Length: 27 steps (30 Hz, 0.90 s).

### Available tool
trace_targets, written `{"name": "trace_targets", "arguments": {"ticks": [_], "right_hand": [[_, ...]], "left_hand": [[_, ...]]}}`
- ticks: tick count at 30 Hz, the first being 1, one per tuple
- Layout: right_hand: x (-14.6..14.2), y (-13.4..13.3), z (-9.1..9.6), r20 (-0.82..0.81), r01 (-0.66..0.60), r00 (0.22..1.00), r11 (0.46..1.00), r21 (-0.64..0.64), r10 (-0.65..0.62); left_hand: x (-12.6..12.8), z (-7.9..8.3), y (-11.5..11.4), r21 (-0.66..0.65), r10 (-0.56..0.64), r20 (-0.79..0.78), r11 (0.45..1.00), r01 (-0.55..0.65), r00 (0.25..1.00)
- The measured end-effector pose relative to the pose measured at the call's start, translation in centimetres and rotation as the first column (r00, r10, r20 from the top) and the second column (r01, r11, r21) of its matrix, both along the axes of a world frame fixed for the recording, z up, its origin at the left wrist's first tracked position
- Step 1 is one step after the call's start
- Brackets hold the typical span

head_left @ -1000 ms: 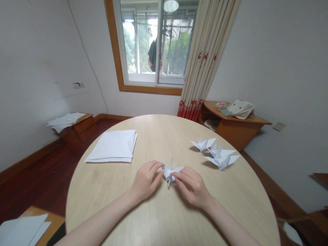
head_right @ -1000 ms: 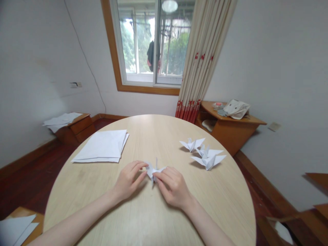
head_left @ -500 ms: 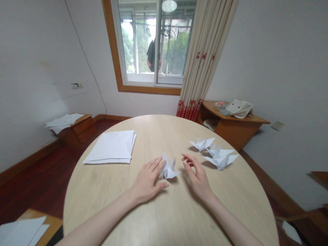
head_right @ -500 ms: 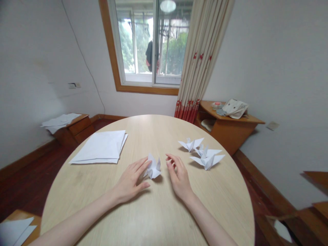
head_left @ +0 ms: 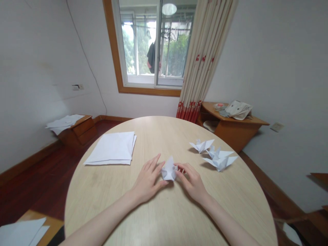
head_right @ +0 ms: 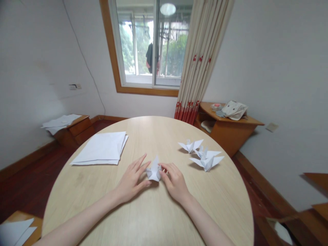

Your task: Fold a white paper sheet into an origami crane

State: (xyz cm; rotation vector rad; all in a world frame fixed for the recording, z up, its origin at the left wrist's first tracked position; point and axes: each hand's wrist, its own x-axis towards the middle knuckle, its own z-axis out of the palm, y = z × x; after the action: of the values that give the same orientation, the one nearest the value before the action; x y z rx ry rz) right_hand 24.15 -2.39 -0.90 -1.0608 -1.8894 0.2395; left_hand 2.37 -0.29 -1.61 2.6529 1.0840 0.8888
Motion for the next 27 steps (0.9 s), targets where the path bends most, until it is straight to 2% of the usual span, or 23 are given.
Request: {"name": "trace_targets", "arguments": {"ticks": [4,10,22,27], "right_hand": [[-0.1,-0.5,0.4,0.065,-0.043,0.997,0.994,0.103,0.036],[-0.2,-1.0,1.4,0.105,-0.11,0.99,0.976,0.189,0.091],[0.1,-1.2,3.0,0.11,-0.079,0.992,0.976,0.202,0.057],[0.2,-0.7,5.0,0.234,-0.15,0.967,0.973,0.178,0.106]], "left_hand": [[0.1,0.0,-0.1,0.022,0.011,0.076,1.0,-0.013,0.997],[0.4,0.0,-0.3,0.051,-0.009,0.162,0.999,0.001,0.987],[0.5,0.5,-1.1,0.128,-0.088,0.24,0.99,0.058,0.967],[1.4,1.1,-1.1,0.031,-0.014,0.409,1.0,0.001,0.912]]}}
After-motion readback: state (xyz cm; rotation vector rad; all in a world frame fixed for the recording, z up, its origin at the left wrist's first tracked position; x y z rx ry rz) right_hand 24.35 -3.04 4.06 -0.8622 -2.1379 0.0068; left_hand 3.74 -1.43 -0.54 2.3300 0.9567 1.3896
